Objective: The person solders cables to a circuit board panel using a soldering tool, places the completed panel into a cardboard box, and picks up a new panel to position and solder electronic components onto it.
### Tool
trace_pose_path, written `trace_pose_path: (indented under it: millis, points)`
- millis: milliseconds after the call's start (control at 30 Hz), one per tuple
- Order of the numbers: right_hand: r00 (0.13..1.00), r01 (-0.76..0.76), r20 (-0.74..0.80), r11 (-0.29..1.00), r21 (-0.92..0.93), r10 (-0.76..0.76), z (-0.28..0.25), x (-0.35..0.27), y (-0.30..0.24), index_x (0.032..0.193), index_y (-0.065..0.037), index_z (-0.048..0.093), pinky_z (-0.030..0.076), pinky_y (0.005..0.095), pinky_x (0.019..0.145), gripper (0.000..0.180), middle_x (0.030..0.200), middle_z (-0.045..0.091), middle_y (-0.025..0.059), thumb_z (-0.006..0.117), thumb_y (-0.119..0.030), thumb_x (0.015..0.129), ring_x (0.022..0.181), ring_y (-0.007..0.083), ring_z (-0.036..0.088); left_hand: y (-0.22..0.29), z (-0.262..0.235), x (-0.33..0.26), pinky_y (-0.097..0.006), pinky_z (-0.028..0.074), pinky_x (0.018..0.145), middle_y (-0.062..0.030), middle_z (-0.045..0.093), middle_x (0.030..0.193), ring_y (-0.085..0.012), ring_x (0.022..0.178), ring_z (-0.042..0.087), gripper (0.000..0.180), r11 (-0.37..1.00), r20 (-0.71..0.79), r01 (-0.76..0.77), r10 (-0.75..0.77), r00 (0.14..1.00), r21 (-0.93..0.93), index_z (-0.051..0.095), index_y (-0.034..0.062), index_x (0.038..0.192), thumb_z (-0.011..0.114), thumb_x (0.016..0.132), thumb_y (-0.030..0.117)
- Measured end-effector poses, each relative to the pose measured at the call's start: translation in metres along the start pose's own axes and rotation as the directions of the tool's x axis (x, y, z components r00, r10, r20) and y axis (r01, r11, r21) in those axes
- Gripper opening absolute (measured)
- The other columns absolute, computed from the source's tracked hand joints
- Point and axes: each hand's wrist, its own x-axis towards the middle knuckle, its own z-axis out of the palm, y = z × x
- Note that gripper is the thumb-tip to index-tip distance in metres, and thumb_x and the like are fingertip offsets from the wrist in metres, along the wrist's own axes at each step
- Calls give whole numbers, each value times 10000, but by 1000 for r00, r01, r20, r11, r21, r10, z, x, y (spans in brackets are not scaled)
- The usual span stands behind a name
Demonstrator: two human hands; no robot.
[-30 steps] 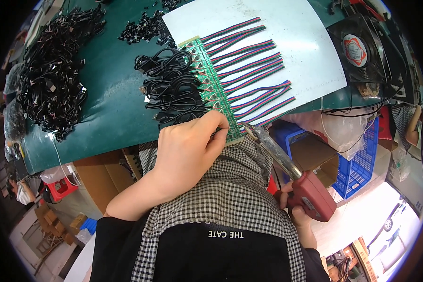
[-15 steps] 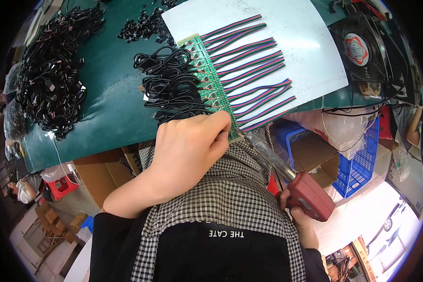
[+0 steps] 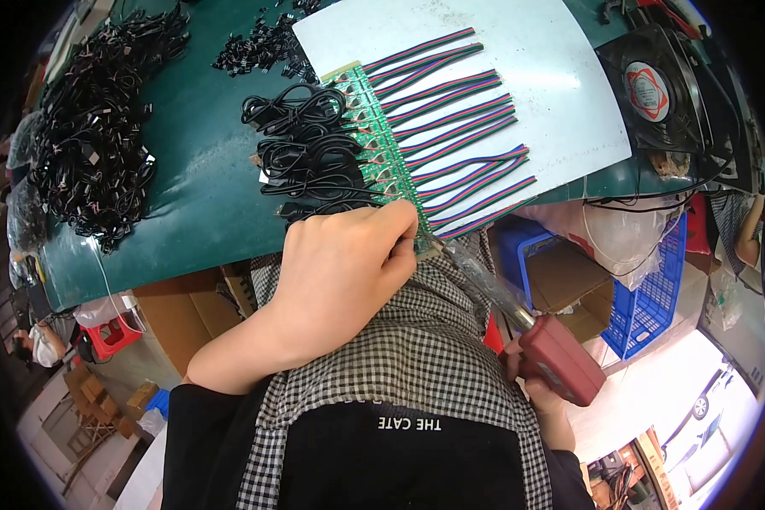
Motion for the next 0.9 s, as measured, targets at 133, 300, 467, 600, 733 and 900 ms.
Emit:
trace_pose_path:
  millis: [133, 300, 467, 600, 733, 900]
  points:
    - [1000, -20, -3, 999, -36, 20, 0, -1, 1, 1123, 124, 518, 484, 262, 636, 713, 794, 638, 123, 776, -329, 637, 656, 180, 623, -5, 0, -1, -259, 394, 454, -25, 508, 549, -146, 470, 519, 104, 1000, 17, 15, -15, 1000, 10, 547, 77, 763, 620, 703, 33]
    - [999, 19, 34, 992, -121, -15, -4, 2, 0, 1126, 125, 502, 447, 225, 561, 736, 766, 631, 108, 788, -334, 626, 599, 147, 591, 4, -2, 2, -262, 393, 454, -29, 507, 551, -146, 472, 516, 103, 1000, 18, 13, -13, 1000, 20, 546, 74, 763, 619, 703, 33]
    - [996, -48, -66, 979, 199, 62, 18, 18, -21, 1063, 98, 533, 434, 231, 527, 679, 796, 627, 123, 784, -359, 628, 574, 158, 567, -2, -1, 7, -377, 406, 438, -77, 548, 573, -274, 497, 550, 82, 999, 3, -15, 15, 1000, -34, 497, 64, 722, 578, 720, 56]
    - [984, 34, -177, 998, 51, -24, 30, 22, -27, 1006, 62, 474, 336, 232, 439, 766, 830, 550, 95, 657, -609, 685, 461, 122, 470, 0, -6, -1, -305, 410, 466, -67, 532, 586, -209, 508, 548, 91, 1000, 1, 16, -16, 1000, 19, 544, 72, 761, 614, 706, 51]
    - [984, 82, -168, 992, 92, -66, 15, 15, -12, 1024, 66, 455, 333, 227, 439, 732, 875, 531, 108, 649, -569, 716, 459, 123, 463, 2, -1, -3, -351, 450, 469, -76, 557, 627, -234, 559, 589, 62, 984, -33, -68, 74, 997, 167, 530, 73, 718, 588, 707, 93]
    - [944, 173, -297, 982, 78, -143, 28, 22, -19, 1047, 71, 435, 330, 223, 425, 701, 897, 513, 125, 648, -520, 738, 457, 126, 458, 3, -1, -9, -294, 453, 536, -34, 449, 740, -174, 650, 541, 109, 918, -91, -186, 231, 969, 351, 516, 80, 689, 594, 618, 109]
